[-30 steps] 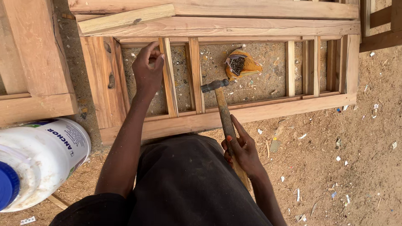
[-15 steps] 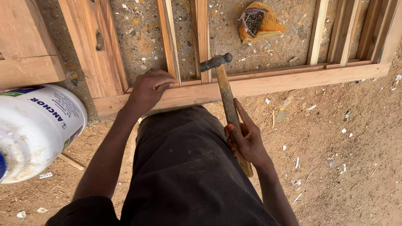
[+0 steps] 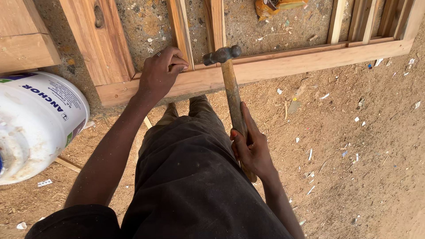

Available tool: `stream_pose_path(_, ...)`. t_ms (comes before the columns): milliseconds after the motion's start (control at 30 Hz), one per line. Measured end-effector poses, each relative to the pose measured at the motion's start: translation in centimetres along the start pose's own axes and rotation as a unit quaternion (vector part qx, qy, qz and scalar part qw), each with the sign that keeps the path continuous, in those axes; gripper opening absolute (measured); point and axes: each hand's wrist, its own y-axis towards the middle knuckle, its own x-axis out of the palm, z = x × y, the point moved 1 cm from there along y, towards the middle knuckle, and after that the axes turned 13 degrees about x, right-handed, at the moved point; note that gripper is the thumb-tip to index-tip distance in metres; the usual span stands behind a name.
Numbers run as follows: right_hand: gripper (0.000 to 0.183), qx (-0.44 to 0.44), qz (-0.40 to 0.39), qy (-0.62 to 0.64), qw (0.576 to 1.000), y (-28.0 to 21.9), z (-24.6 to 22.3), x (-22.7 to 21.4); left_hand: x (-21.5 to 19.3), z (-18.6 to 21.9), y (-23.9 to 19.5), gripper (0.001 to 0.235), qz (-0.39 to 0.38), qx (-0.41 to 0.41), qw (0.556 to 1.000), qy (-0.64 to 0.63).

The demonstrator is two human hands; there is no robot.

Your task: The person assembles a wooden frame by hammering nails into the joints. They pick up nails from a packet and use a hammer to secure the wooden slats together on a dirt ground.

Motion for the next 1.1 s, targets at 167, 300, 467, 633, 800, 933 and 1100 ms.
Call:
stream_pose_path(167,0.072,0.001,0.042,-0.086,0.995,-0.7,0.4,1.2,0.4,-0.4,-0.3,0.021,0.003,0.025,0.999,0.019)
stream_pose_path(300,0.07,-0.096,0.066,-0.121,0.986,-0.6,1.1,1.8,0.7,-0.5,-0.7,0.018,0.019,0.05,0.998,0.022)
stream_pose_path(467,0.071,-0.166,0.083,-0.152,0.971,-0.3,1.9,2.2,0.9,-0.7,-0.9,0.019,0.03,0.063,0.997,0.033)
stream_pose_path(633,0.071,-0.201,0.072,-0.167,0.963,0.2,2.1,2.2,0.8,-0.5,-1.0,0.02,0.042,0.063,0.996,0.041)
stream_pose_path(800,0.07,-0.191,0.07,-0.174,0.963,0.4,2.0,2.2,1.0,0.0,-1.4,0.02,0.056,0.079,0.992,0.082)
stream_pose_path(933,0.071,-0.181,0.062,-0.183,0.964,0.7,2.2,2.2,1.0,0.3,-1.4,0.022,0.055,0.086,0.989,0.11)
stream_pose_path(1100,0.072,-0.203,0.062,-0.194,0.958,1.0,2.1,2.3,0.8,0.0,-1.4,0.02,0.053,0.08,0.992,0.081)
